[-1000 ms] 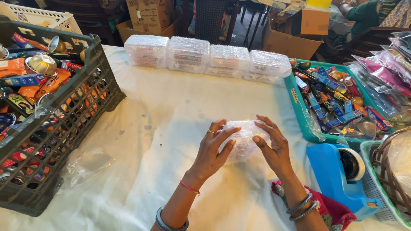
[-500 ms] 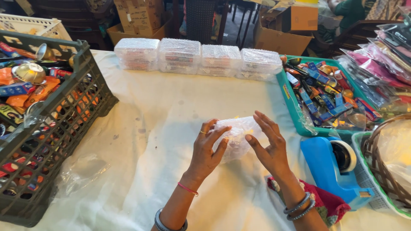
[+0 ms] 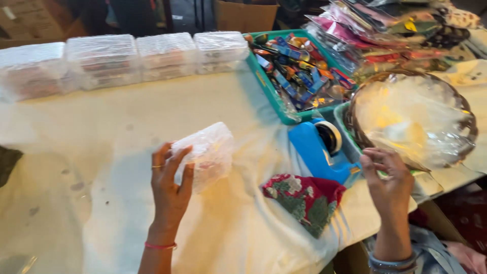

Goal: Wrapping a small clear plastic box containing items in bubble wrap.

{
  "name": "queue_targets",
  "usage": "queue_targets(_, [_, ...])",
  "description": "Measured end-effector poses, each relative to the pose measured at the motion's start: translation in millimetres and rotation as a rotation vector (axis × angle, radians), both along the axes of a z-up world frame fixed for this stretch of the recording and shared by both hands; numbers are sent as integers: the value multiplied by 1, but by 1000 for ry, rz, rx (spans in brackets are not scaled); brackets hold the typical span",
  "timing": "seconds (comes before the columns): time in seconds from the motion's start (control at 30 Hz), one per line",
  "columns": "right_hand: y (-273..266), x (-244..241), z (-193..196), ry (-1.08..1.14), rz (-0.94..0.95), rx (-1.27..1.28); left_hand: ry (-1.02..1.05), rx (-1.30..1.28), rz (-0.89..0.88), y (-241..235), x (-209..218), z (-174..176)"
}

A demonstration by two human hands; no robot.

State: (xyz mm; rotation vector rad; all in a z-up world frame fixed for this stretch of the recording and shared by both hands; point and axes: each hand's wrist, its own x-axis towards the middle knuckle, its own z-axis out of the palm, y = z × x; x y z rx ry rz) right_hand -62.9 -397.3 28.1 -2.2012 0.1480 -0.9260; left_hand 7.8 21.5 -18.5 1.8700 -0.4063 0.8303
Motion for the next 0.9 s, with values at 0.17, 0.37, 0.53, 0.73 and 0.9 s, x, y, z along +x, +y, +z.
queue_targets(0.17, [-38,-4,-10,243,-125,-66,21,1,-5,-1,-1,1])
queue_targets(0.37, [-53,20,-38,295,15,-255,31,-6,-9,-1,1,0])
queue_targets(0.53, [-55,34,-51,316,38,-357,25,-11,-14,-1,-1,1])
queue_targets(0.73, [-59,36,-64,402,-58,-226,21,-17,-29,-1,0,1])
queue_targets(0.9, [-55,18,-61,173,-20,-281,10,6,-6,-1,0,1])
